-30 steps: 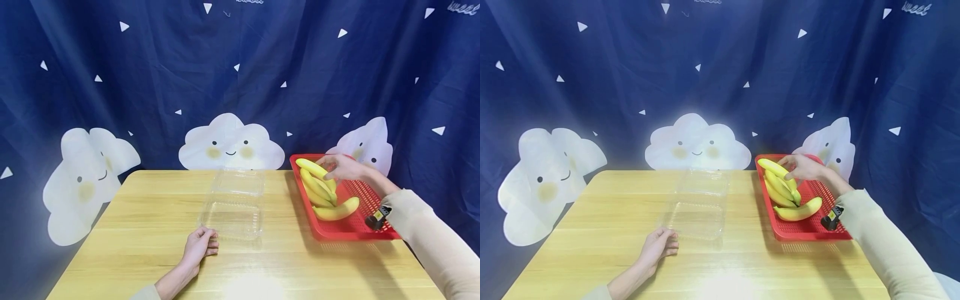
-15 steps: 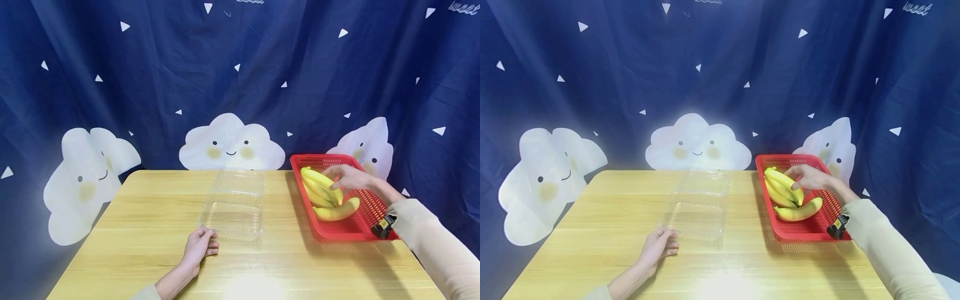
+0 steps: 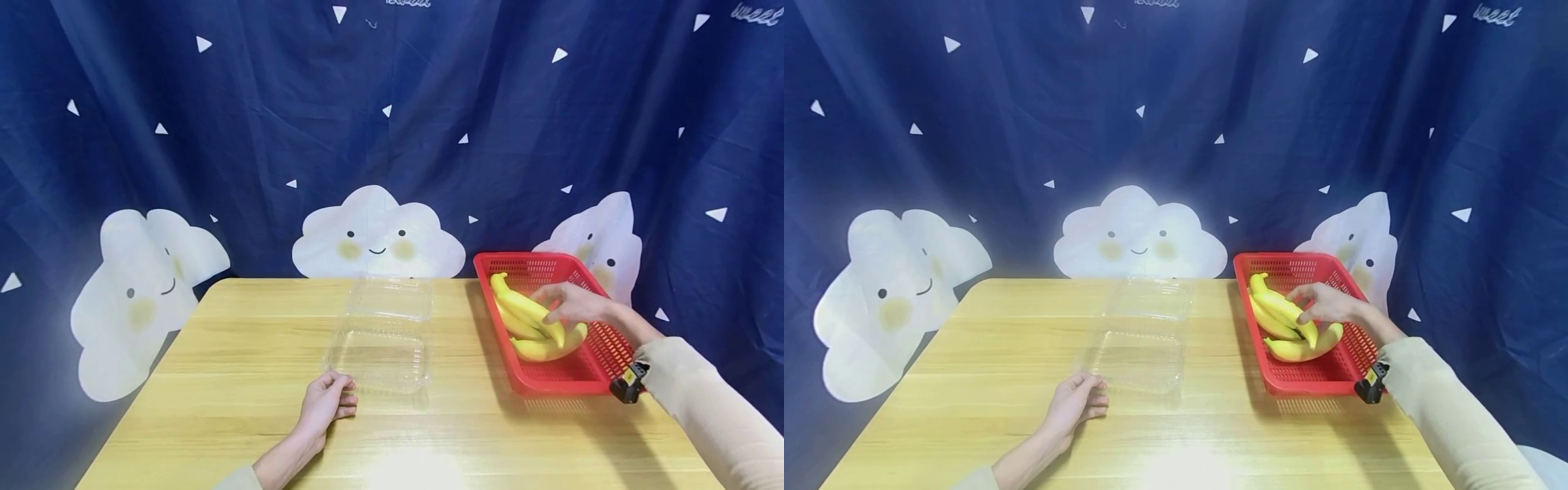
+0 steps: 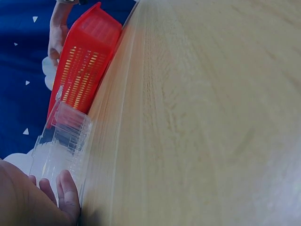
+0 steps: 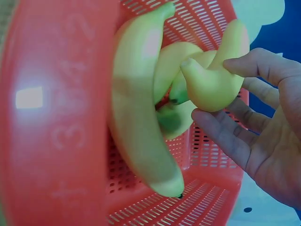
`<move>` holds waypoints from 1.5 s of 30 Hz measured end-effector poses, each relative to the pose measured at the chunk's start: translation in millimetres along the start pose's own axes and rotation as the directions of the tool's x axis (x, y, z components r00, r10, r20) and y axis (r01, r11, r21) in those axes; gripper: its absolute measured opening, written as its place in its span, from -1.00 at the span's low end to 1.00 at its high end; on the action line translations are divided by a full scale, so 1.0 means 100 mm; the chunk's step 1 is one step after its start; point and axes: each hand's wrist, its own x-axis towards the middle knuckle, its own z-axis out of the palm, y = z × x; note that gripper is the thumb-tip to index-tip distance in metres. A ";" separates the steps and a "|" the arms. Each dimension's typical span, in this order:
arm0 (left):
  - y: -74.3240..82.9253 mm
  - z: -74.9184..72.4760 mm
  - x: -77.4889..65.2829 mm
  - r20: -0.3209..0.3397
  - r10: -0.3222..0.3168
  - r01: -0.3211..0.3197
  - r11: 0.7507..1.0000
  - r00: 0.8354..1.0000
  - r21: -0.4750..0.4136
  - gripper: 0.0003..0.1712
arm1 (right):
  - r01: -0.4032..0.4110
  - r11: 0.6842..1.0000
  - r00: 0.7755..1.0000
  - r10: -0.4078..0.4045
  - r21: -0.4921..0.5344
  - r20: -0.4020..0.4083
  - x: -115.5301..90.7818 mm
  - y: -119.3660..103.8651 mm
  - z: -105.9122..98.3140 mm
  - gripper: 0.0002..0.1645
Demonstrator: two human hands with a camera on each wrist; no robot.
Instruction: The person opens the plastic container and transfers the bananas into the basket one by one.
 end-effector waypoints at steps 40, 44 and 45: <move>-0.03 0.01 0.01 -0.002 -0.011 0.011 1.000 1.000 -0.007 -0.78 | 0.026 0.997 0.998 -0.023 -0.067 0.050 0.04 0.23 0.17 -0.32; -0.02 0.00 0.01 -0.003 -0.016 0.016 1.000 1.000 -0.010 -0.76 | 0.036 0.997 0.998 -0.033 -0.067 0.045 0.04 0.23 0.16 -0.35; -0.02 0.00 0.01 -0.003 -0.017 0.017 1.000 1.000 -0.009 -0.76 | 0.044 0.997 0.998 -0.041 -0.064 0.045 0.04 0.23 0.16 -0.36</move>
